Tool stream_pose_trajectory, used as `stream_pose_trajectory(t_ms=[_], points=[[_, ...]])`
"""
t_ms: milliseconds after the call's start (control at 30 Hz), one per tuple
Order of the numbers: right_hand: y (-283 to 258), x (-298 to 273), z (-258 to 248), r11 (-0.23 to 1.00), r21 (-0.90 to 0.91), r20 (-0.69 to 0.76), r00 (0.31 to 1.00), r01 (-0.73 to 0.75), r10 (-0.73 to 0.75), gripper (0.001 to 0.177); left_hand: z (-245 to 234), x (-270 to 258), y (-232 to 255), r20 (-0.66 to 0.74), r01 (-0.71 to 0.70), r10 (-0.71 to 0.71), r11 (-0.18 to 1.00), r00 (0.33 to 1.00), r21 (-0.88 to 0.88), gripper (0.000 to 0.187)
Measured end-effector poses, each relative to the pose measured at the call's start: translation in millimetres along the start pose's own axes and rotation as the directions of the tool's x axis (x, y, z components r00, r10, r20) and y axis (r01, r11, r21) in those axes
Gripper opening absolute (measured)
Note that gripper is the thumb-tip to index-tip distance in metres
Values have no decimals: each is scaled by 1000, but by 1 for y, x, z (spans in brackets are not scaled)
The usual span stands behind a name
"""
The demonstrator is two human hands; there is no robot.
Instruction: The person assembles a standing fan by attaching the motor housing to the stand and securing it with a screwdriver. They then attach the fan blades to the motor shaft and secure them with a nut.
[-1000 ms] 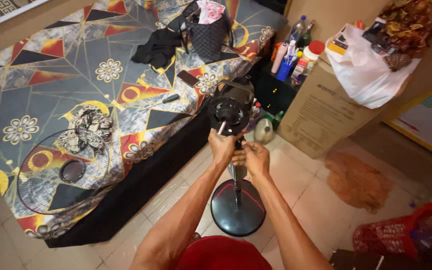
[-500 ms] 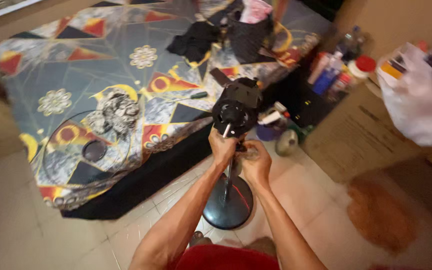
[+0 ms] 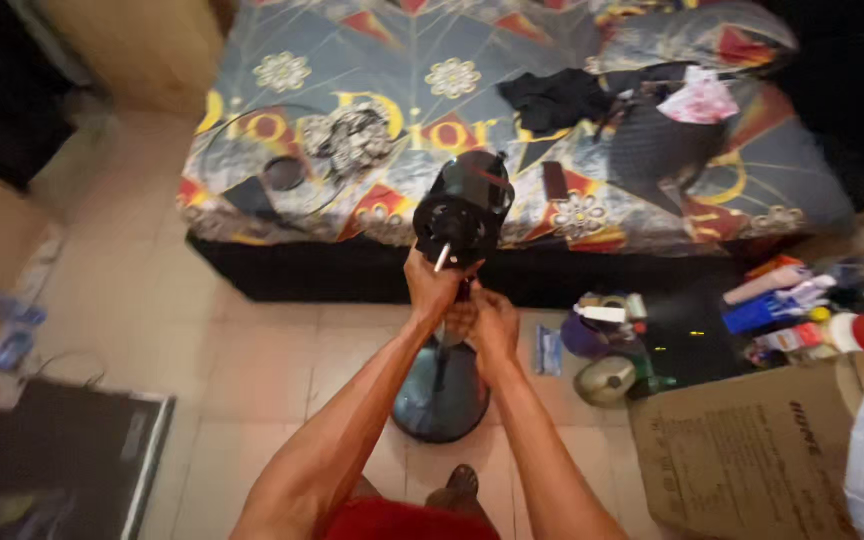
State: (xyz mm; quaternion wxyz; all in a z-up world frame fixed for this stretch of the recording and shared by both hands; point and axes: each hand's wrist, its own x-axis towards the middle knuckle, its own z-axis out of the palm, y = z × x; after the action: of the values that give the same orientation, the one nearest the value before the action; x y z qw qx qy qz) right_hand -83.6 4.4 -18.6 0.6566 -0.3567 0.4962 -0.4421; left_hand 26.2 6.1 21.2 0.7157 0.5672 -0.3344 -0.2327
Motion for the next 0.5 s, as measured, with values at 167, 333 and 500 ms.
stream_pose_trajectory(t_ms=[167, 333, 500], points=[[-2, -29, 10, 566, -447, 269, 707, 693, -654, 23, -32, -6, 6, -119, 38, -34, 999, 992, 30, 41], [-7, -33, 33, 984, -153, 121, 987, -88, 107, 22, -57, -7, 0, -322, 65, -62, 998, 945, -1, 40], [17, -54, 47, 782, -301, 392, 819, 545, -420, 16, -87, -22, 13, -368, 166, -144, 986, 918, 27, 45]])
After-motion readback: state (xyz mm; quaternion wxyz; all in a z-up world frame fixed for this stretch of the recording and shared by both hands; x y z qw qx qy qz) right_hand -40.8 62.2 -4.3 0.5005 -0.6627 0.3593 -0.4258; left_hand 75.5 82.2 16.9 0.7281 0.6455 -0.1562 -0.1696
